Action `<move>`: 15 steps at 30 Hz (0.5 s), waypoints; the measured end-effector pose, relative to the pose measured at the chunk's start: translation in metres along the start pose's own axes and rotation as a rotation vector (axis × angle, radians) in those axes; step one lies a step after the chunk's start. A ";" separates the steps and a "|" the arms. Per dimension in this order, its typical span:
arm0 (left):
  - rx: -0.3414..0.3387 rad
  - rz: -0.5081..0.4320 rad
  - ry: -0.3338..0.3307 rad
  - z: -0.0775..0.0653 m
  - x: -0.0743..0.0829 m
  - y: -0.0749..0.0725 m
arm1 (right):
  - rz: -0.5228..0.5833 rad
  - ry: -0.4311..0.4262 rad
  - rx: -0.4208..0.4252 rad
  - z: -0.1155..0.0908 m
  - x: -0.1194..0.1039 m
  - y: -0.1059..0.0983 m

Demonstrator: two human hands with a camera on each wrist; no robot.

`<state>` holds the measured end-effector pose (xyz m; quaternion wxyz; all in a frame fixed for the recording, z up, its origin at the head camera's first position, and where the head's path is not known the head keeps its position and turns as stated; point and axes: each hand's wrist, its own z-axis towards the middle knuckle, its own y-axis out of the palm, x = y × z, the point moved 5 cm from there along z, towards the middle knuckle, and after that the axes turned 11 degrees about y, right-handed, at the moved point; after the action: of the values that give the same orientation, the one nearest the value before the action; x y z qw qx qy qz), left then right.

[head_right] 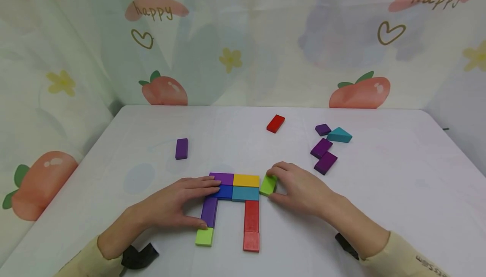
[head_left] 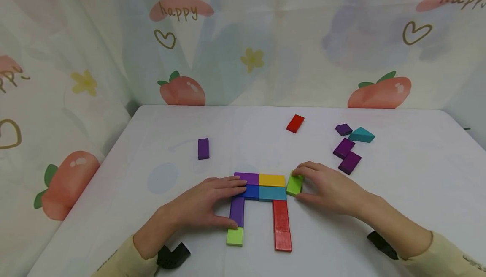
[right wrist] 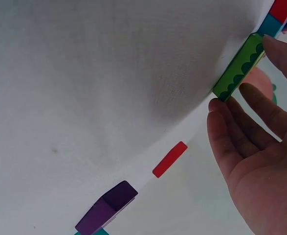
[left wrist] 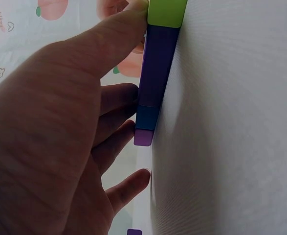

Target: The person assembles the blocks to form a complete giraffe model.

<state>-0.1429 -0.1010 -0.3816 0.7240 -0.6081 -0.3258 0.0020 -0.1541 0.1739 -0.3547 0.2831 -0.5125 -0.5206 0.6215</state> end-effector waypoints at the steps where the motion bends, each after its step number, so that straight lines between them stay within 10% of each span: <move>1: -0.001 0.000 -0.002 0.000 0.000 0.000 | -0.001 0.000 0.001 0.000 0.000 0.000; 15: -0.008 0.002 -0.012 0.001 -0.002 0.001 | 0.030 0.072 0.062 -0.006 0.016 -0.019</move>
<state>-0.1442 -0.1009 -0.3835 0.7196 -0.6112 -0.3297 0.0052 -0.1571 0.1956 -0.3423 0.3083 -0.5331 -0.4828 0.6226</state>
